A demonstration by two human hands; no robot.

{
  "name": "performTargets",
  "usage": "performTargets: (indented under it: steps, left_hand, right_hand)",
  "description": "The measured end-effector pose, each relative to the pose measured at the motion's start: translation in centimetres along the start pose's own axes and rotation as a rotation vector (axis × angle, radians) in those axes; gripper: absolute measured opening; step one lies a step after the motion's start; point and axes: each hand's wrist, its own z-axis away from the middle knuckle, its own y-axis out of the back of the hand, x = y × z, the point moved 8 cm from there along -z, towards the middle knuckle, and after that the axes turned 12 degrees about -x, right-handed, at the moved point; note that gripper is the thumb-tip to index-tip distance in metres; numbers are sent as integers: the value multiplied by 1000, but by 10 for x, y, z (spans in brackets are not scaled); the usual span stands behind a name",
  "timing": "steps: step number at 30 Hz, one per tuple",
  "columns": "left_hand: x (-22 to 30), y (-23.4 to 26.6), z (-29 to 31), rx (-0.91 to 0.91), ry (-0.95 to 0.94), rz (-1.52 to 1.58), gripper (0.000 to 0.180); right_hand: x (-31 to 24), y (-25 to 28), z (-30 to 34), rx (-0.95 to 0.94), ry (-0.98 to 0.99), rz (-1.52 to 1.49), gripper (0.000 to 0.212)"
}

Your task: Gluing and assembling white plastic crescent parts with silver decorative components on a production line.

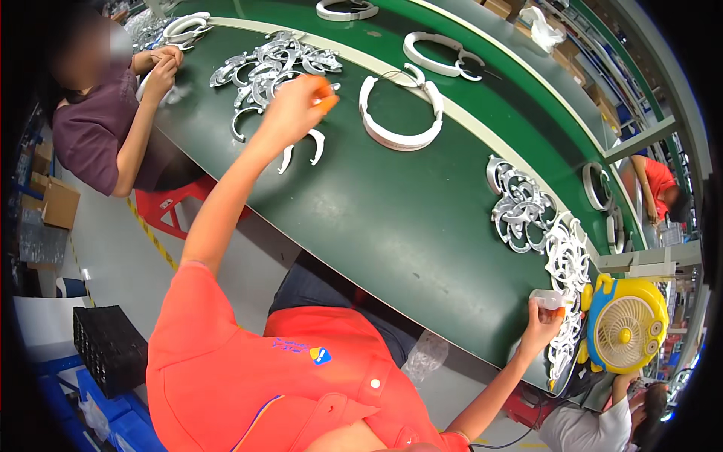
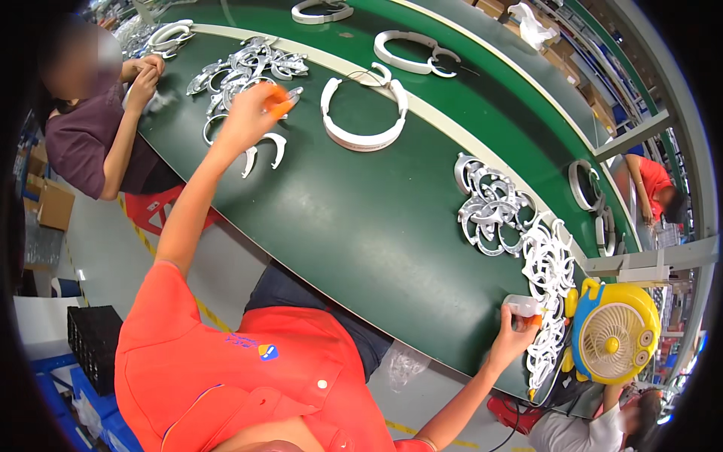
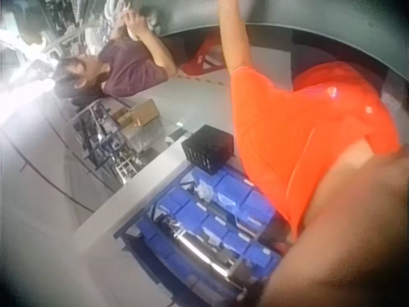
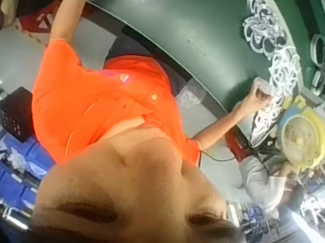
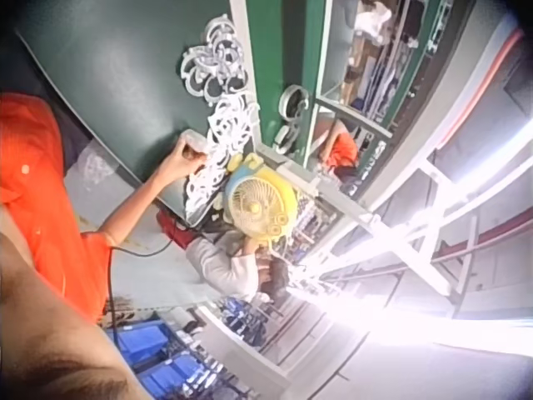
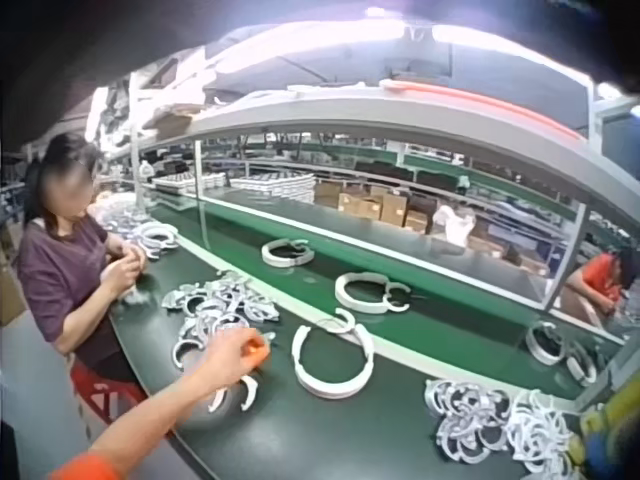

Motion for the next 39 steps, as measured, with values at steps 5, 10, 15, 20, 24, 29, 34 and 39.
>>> performTargets:
  steps: [5, 10, 15, 20, 24, 29, 34, 39]
  left_hand:
    - [1, -84, -101, -187, 25, -284, 42]
    - [24, -95, -96, -233, 72, 215, 31]
    - [97, -103, -19, -387, 133, 1118, 39]
    - [110, -89, 22, -304, 195, 1252, 40]
    - [115, -97, 26, -521, 87, 1053, 35]
    - [128, -105, 26, -660, -87, 823, 16]
    - [144, -89, 21, -404, -285, 650, 13]
    - [138, -81, 11, -291, -341, 435, 10]
  right_hand:
    - [-82, 14, 58, 603, 267, 541, 49]
    - [-159, -87, 56, 23, 786, 576, 30]
    - [-208, -222, 33, -505, 927, 638, 57]
    - [-187, -269, 74, -741, 1056, 470, 25]
    - [-196, -259, 86, -767, 1011, 391, 27]
    - [-188, -188, -7, -91, 712, 201, 21]
    - [-150, -229, -40, -967, -36, -199, 19]
    - [-169, -246, -16, -1283, 242, 350, 27]
